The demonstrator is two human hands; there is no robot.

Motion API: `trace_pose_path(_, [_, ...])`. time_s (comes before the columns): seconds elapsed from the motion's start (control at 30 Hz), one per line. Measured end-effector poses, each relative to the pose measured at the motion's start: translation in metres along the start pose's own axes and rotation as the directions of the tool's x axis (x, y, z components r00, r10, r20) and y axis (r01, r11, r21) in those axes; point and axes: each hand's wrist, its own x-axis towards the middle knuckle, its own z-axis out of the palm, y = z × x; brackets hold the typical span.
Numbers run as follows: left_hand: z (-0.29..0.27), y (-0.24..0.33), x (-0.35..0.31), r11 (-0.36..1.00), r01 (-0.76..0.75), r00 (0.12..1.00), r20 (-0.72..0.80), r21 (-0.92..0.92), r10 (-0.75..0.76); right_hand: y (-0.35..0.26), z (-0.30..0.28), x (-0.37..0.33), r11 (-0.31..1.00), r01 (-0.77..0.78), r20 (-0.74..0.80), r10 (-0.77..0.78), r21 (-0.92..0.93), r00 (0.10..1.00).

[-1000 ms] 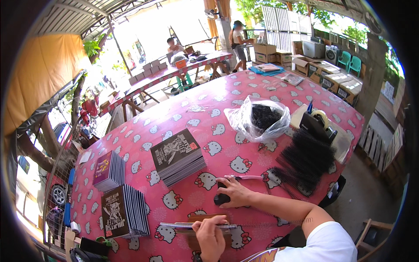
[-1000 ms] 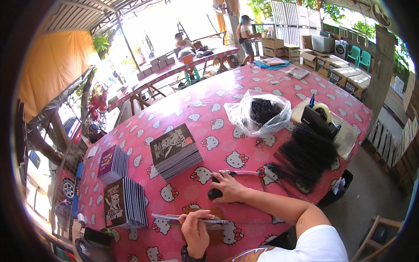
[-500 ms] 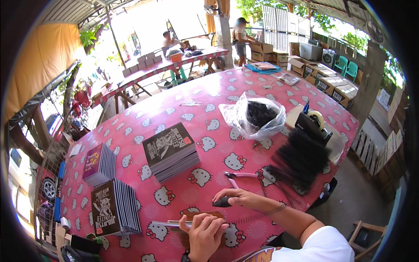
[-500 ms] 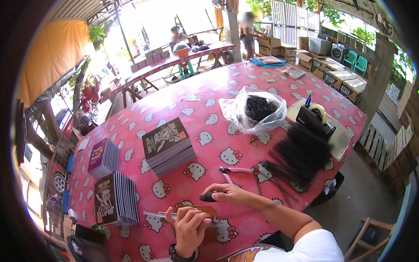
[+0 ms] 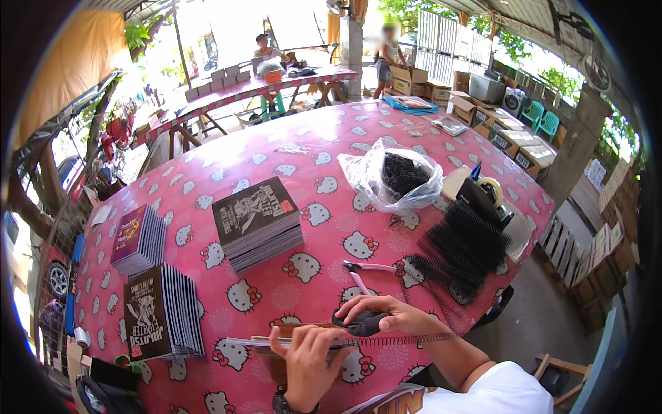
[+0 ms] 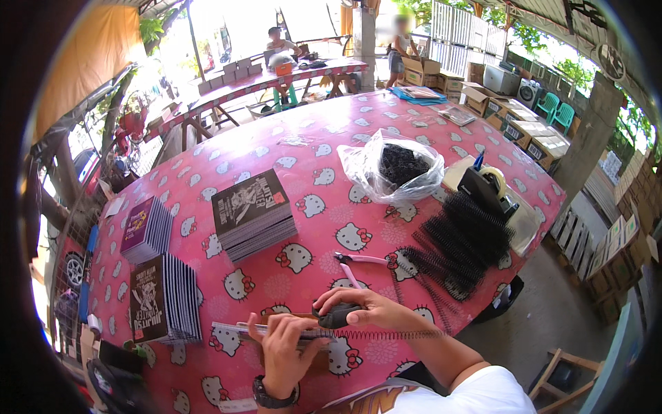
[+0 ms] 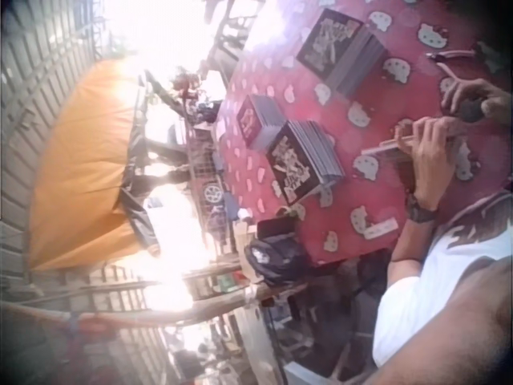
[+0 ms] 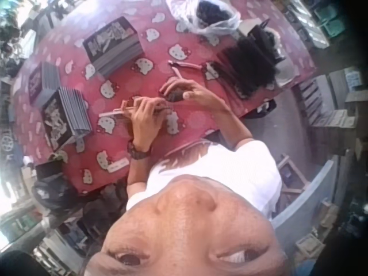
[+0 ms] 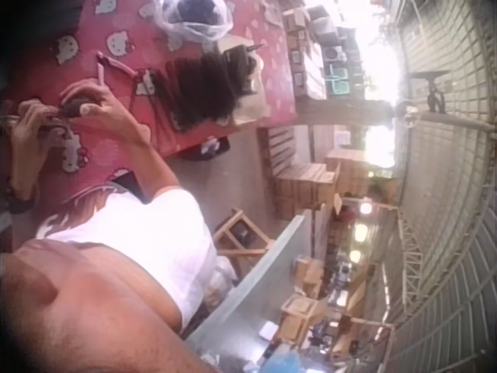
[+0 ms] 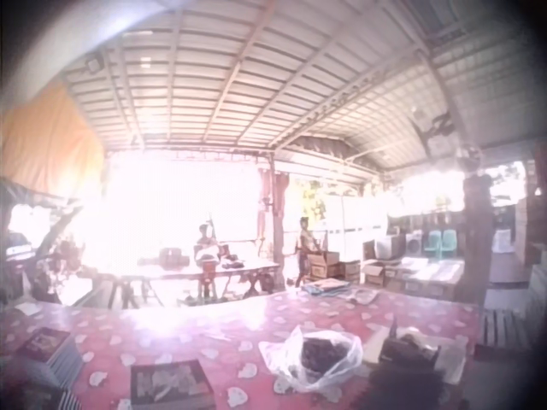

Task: The person inserts plastic spiral coils into the punched holes of several notebooks by hand and then uses a crimping tool to cut and secure the ends of the coils.

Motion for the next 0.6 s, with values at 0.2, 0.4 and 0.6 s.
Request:
trace_pose_path(0.2, [-0.002, -0.011, -0.004, 0.999, 0.034, 0.997, -0.072, 0.028, -0.032, -0.013, 0.002, -0.004, 0.992, 0.013, 0.044, -0.008, -0.124, 0.999])
trace_pose_path(0.4, [-0.008, -0.009, -0.004, 0.996, 0.077, 0.991, -0.111, 0.045, -0.072, -0.021, 0.009, 0.006, 0.979, 0.054, 0.068, -0.069, 0.196, 0.995])
trace_pose_path(0.6, [-0.02, -0.024, -0.005, 0.995, 0.065, 0.991, -0.126, 0.078, -0.055, -0.023, -0.001, 0.02, 0.945, 0.01, 0.076, 0.016, -0.326, 0.997])
